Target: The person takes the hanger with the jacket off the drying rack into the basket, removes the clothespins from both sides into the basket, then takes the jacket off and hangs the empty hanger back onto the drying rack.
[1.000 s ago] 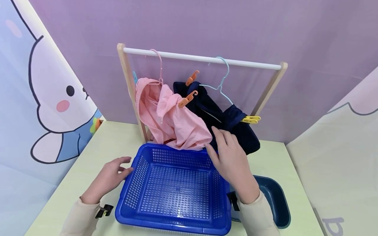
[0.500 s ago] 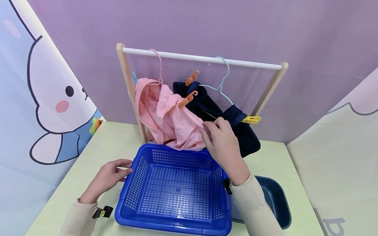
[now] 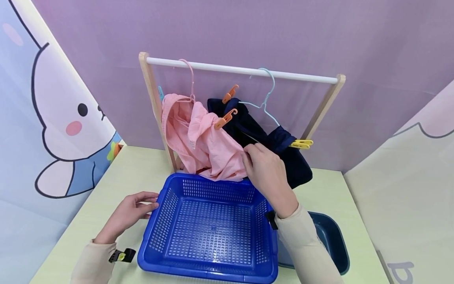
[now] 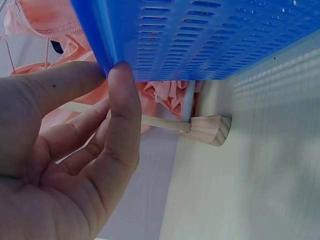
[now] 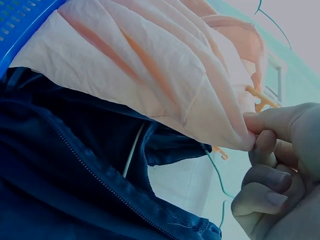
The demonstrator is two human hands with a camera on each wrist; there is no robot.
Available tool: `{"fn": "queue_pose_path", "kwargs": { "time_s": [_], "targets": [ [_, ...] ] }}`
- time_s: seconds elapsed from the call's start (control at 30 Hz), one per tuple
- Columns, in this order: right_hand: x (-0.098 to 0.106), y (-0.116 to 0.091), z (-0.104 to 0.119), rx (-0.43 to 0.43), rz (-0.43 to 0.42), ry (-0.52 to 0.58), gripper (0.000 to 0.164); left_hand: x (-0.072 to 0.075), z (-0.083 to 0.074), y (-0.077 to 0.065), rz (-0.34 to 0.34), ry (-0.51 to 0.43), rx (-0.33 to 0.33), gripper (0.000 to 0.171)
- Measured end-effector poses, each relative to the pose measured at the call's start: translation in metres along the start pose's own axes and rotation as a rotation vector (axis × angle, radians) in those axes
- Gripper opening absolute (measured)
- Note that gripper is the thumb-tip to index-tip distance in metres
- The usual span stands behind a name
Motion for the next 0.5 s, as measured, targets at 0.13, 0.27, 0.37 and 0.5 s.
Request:
{"fn": "queue_pose_path", "kwargs": {
  "time_s": [0.13, 0.27, 0.37, 0.5],
  "targets": [
    [-0.0009, 0.0015, 0.0006, 0.019, 0.002, -0.016, 0.009, -0.0001, 0.0002, -0.0003, 0.000, -0.004, 0.008, 0.040],
    [0.0002, 0.0014, 0.0006, 0.028, -0.007, -0.023, 0.008, -0.0003, 0.0000, 0.0000, 0.001, -0.007, 0.009, 0.040],
    [0.0018, 0.0013, -0.0003, 0.027, -0.020, -0.018, 0.008, -0.0003, -0.0004, 0.0004, 0.002, -0.012, 0.007, 0.039],
    [0.0038, 0.0011, -0.0022, 0.017, -0.037, -0.017, 0.008, -0.0002, 0.0002, 0.0010, 0.003, -0.013, 0.006, 0.039]
  ]
}}
Point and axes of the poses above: each hand's wrist, its own y-axis towards the middle knuckle, its own x-axis out of the back of the hand, z = x × y, the point moved 4 cm from there along y, towards the middle knuckle, and after that the axes turned 4 degrees about z, right-handed, at the moved point
